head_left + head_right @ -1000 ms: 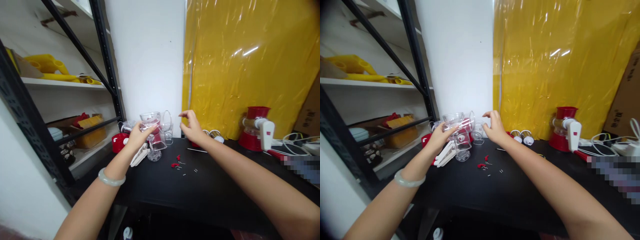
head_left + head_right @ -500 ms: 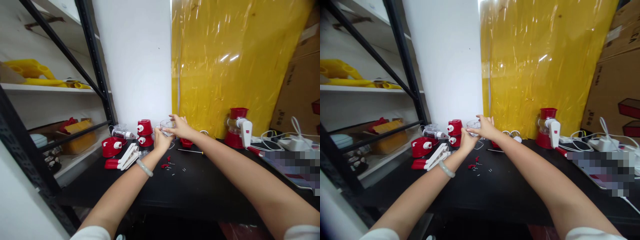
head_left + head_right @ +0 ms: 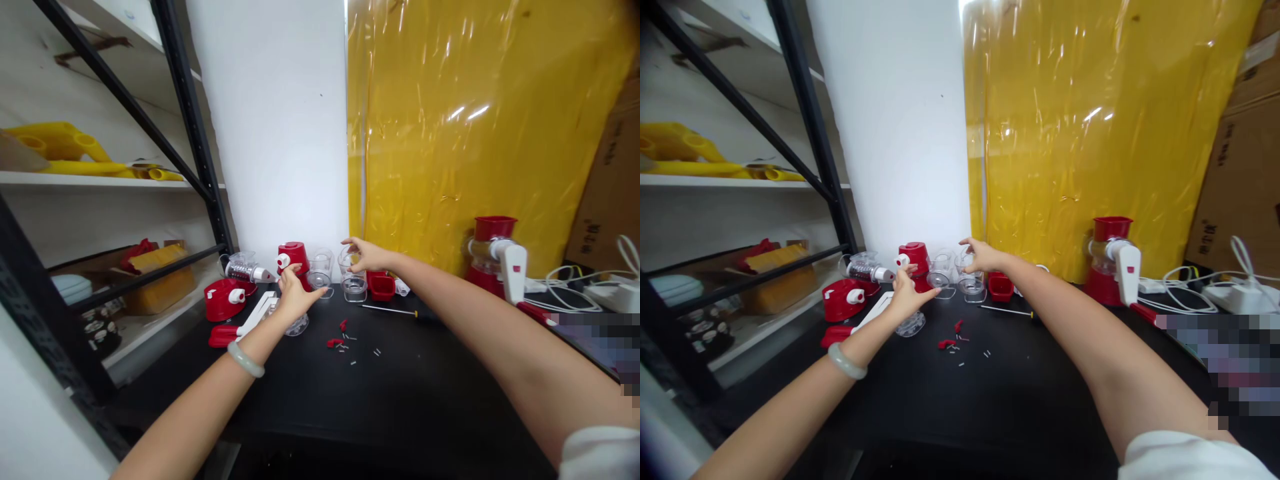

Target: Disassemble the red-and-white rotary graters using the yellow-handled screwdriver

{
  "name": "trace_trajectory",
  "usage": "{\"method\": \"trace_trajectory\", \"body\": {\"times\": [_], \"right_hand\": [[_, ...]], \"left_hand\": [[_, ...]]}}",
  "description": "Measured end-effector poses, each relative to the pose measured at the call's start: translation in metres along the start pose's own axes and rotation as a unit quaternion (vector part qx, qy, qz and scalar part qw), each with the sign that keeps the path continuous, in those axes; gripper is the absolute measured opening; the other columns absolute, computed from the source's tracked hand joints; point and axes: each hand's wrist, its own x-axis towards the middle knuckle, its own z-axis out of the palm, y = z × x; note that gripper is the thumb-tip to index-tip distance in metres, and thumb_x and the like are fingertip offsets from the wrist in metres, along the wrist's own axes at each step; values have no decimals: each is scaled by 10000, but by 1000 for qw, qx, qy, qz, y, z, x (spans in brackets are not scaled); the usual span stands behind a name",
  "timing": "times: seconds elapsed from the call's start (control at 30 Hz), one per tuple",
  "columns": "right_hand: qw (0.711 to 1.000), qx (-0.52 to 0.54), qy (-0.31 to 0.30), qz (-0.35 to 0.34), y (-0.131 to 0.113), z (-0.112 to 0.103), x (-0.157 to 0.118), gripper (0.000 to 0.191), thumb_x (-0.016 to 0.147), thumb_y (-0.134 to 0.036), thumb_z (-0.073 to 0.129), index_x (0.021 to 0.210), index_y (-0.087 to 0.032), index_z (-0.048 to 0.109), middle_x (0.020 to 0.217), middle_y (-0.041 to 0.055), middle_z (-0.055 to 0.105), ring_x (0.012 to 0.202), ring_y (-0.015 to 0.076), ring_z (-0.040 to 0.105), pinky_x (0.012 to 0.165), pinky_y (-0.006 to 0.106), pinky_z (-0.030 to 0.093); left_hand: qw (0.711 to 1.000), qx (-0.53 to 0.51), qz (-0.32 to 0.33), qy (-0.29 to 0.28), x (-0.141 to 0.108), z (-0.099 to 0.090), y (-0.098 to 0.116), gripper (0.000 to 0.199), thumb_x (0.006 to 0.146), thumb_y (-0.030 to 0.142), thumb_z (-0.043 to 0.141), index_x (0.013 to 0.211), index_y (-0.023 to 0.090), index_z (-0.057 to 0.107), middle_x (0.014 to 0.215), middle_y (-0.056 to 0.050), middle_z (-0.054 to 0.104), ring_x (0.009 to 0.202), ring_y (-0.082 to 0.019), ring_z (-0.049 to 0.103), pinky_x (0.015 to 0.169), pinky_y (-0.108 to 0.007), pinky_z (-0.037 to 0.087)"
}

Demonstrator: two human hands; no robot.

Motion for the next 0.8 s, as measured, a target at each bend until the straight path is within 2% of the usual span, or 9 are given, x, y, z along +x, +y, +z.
{"method": "trace_trajectory", "body": {"times": [0.1,0.17,0.3,0.4,0.6,0.8], "right_hand": [[1000,5,-5,1,12,8,8,870,597,-216,853,1375,-160,468,1197,141,634,1116,257,614,970,412,471],[1000,7,-9,1,18,13,15,880,598,-224,854,1380,-147,460,1206,150,627,1136,261,604,984,413,460],[1000,9,-16,4,25,17,25,893,603,-252,859,1390,-149,450,1212,155,621,1101,257,613,972,418,461],[1000,10,-19,3,28,17,30,887,612,-272,856,1392,-160,449,1207,148,622,1049,245,627,944,411,473],[1000,6,-26,-13,31,19,38,878,618,-274,856,1391,-174,453,1188,131,634,1087,252,620,947,402,465],[999,-12,-33,-16,35,21,45,862,651,-318,839,1396,-126,449,1225,184,622,1143,281,599,941,411,469]], "left_hand": [[996,52,49,-53,13,-13,-6,725,622,392,815,1224,209,454,1289,-134,503,1295,-348,445,1102,-543,310],[991,65,85,-77,22,-14,-6,717,660,387,795,1274,219,465,1334,-132,496,1321,-332,430,1117,-518,311],[987,57,110,-106,38,-3,-7,772,676,377,792,1351,213,456,1432,-150,462,1388,-332,383,1151,-511,294],[985,46,107,-125,48,6,-9,720,691,381,784,1332,219,499,1455,-150,466,1403,-332,380,1153,-523,298],[984,30,122,-122,63,18,-14,578,695,351,772,1225,209,589,1312,-118,601,1263,-305,531,1088,-493,390],[981,25,141,-130,72,22,-12,371,746,329,721,1087,205,646,1151,-84,681,1128,-273,608,1012,-451,452]]}}
